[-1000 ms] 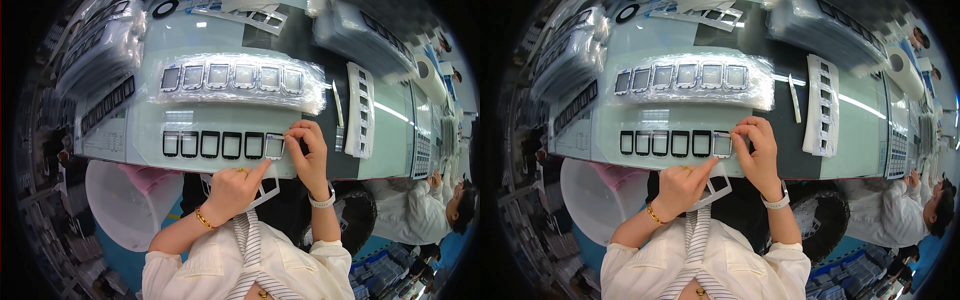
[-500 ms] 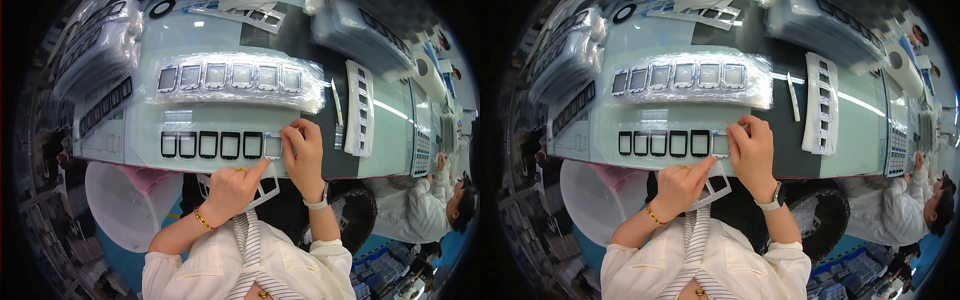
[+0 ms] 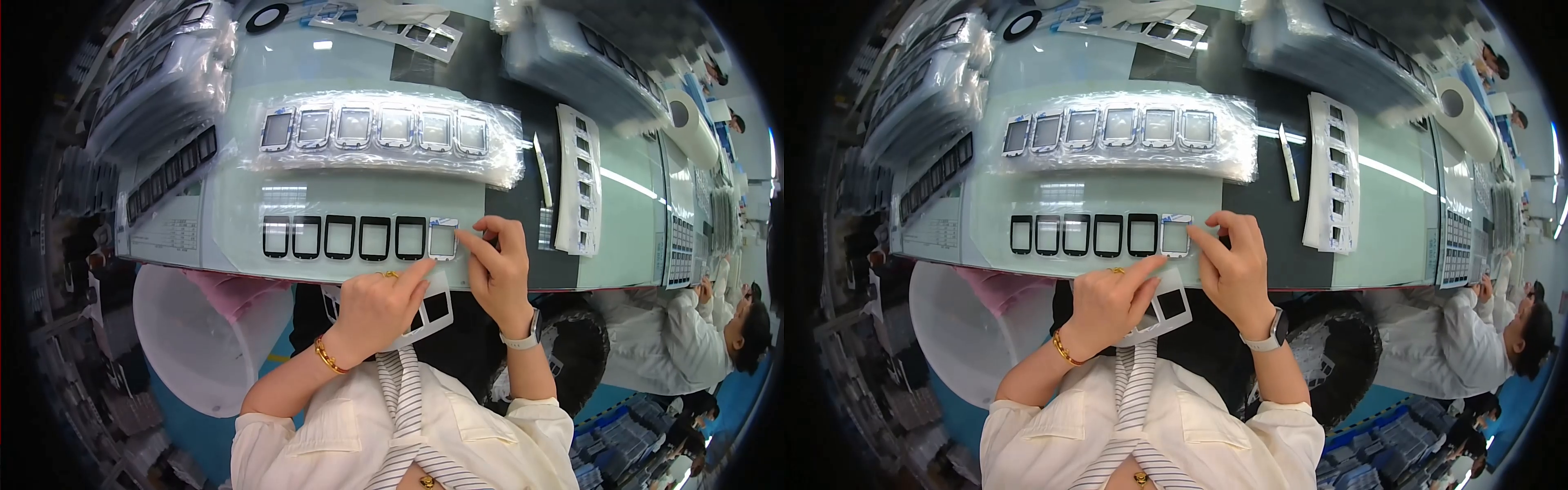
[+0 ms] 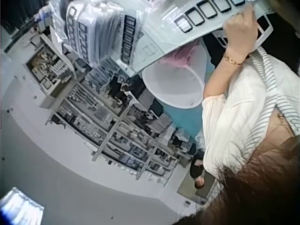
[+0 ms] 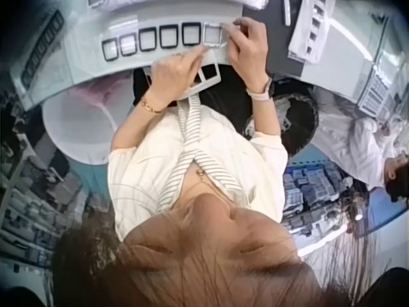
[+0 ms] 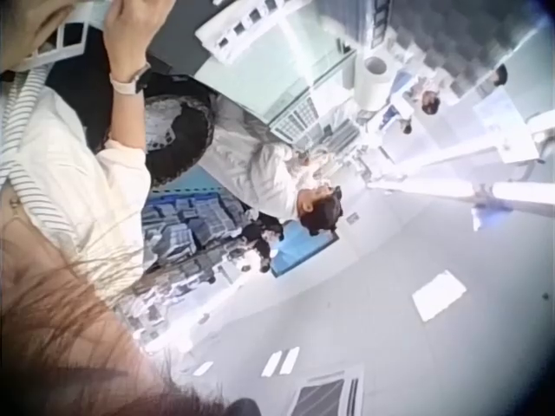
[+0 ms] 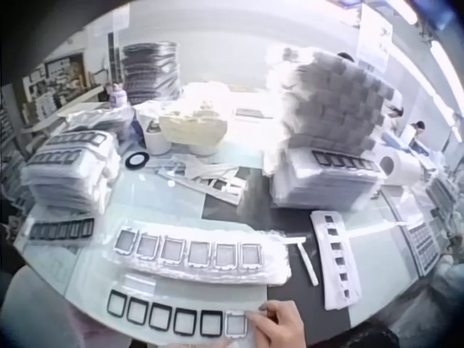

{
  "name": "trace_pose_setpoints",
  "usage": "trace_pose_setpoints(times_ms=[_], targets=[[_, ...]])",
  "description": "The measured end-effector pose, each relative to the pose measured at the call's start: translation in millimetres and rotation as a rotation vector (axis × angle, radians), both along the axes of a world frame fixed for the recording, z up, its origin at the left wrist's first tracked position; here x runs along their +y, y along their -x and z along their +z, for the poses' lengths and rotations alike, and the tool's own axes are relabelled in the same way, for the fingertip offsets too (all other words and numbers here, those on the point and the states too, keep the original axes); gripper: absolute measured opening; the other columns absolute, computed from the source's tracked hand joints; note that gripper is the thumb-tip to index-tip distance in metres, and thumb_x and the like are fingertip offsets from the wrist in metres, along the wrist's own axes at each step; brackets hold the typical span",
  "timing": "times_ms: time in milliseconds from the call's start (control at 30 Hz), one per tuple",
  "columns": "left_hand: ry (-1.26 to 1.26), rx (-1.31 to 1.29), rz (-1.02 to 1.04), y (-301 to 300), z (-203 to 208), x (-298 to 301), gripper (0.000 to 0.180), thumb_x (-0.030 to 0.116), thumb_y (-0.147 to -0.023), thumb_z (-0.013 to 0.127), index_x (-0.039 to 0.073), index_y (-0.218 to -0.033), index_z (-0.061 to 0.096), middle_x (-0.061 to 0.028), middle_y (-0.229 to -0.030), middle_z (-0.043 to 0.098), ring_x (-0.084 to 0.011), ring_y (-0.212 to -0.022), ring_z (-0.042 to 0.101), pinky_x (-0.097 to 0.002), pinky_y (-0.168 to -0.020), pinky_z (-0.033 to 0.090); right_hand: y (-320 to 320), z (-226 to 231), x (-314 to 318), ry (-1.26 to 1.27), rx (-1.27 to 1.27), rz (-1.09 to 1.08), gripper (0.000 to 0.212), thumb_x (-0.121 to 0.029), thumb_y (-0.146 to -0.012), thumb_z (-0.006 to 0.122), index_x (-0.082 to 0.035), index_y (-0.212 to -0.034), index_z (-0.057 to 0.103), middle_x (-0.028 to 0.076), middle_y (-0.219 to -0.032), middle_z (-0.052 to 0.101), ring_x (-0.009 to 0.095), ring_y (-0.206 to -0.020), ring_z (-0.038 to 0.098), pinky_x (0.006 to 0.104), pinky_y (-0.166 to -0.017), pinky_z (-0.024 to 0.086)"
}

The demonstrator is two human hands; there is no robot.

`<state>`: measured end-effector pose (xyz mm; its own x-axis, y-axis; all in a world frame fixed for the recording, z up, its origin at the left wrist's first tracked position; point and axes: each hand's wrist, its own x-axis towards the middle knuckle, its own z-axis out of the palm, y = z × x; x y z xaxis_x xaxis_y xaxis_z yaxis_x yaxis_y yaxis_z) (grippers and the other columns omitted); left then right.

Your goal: Peeling small electronic components from a black strip and placing them into designated slots in a white tray.

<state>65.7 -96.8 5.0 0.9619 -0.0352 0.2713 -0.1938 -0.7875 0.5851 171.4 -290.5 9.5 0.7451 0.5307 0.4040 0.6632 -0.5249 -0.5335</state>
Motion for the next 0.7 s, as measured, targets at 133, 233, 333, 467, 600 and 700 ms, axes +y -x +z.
trace_pose_setpoints(times_ms=[133,233,333,467,600,700], targets=[[0.118,0.009,-0.022,4.0,0.3,4.7,0.038,0.023,-0.094,0.075,0.014,-0.130,0.071,-0.0046,-0.058,0.059,-0.0215,-0.047,0.059,-0.0365,-0.047,0.045,20.9,10.4,-11.0,-0.020,0.068,0.103,0.033,0.009,-0.074,0.066,-0.006,-0.101,0.078,0.011,-0.109,0.064,0.028,-0.091,0.059,0.0358,-0.072,0.049],[0.386,0.003,-0.051,8.0,2.9,4.6,0.044,0.026,-0.092,0.079,0.014,-0.134,0.070,-0.0042,-0.057,0.058,-0.0199,-0.047,0.058,-0.0339,-0.047,0.044,34.3,26.7,-4.2,-0.061,0.170,0.194,0.025,0.001,-0.079,0.073,-0.007,-0.102,0.074,0.007,-0.098,0.067,0.027,-0.087,0.060,0.0384,-0.078,0.046],[0.501,0.106,-0.137,9.5,18.8,15.0,0.051,0.025,-0.089,0.084,0.013,-0.136,0.068,-0.0044,-0.058,0.058,-0.0184,-0.048,0.059,-0.0313,-0.048,0.044,37.6,33.2,-4.4,-0.102,0.345,0.280,0.020,-0.002,-0.085,0.074,-0.007,-0.104,0.074,0.003,-0.083,0.065,0.024,-0.080,0.060,0.0365,-0.075,0.043],[0.525,0.019,-0.170,11.3,20.3,31.1,0.035,0.013,-0.083,0.087,0.005,-0.115,0.078,-0.0064,-0.072,0.070,-0.0171,-0.059,0.064,-0.0293,-0.054,0.046,33.6,41.5,-13.0,-0.110,0.667,0.233,0.010,-0.002,-0.090,0.072,-0.003,-0.100,0.074,0.006,-0.083,0.066,0.024,-0.080,0.060,0.0352,-0.072,0.045],[0.479,-0.015,-0.104,15.5,22.1,38.4,0.017,0.011,-0.084,0.085,0.004,-0.099,0.081,-0.0069,-0.074,0.071,-0.0182,-0.061,0.065,-0.0296,-0.054,0.047,29.7,44.4,-7.1,-0.006,0.633,0.303,0.010,-0.001,-0.092,0.071,0.001,-0.102,0.074,0.009,-0.091,0.069,0.024,-0.087,0.063,0.0344,-0.076,0.050],[0.422,0.025,-0.054,16.8,24.3,41.0,0.010,0.011,-0.086,0.084,0.005,-0.091,0.079,-0.0064,-0.074,0.070,-0.0189,-0.060,0.063,-0.0297,-0.054,0.046,27.8,48.5,6.1,-0.089,0.468,0.292,0.013,-0.002,-0.092,0.071,-0.002,-0.104,0.075,0.010,-0.103,0.069,0.025,-0.092,0.064,0.0341,-0.080,0.052]])
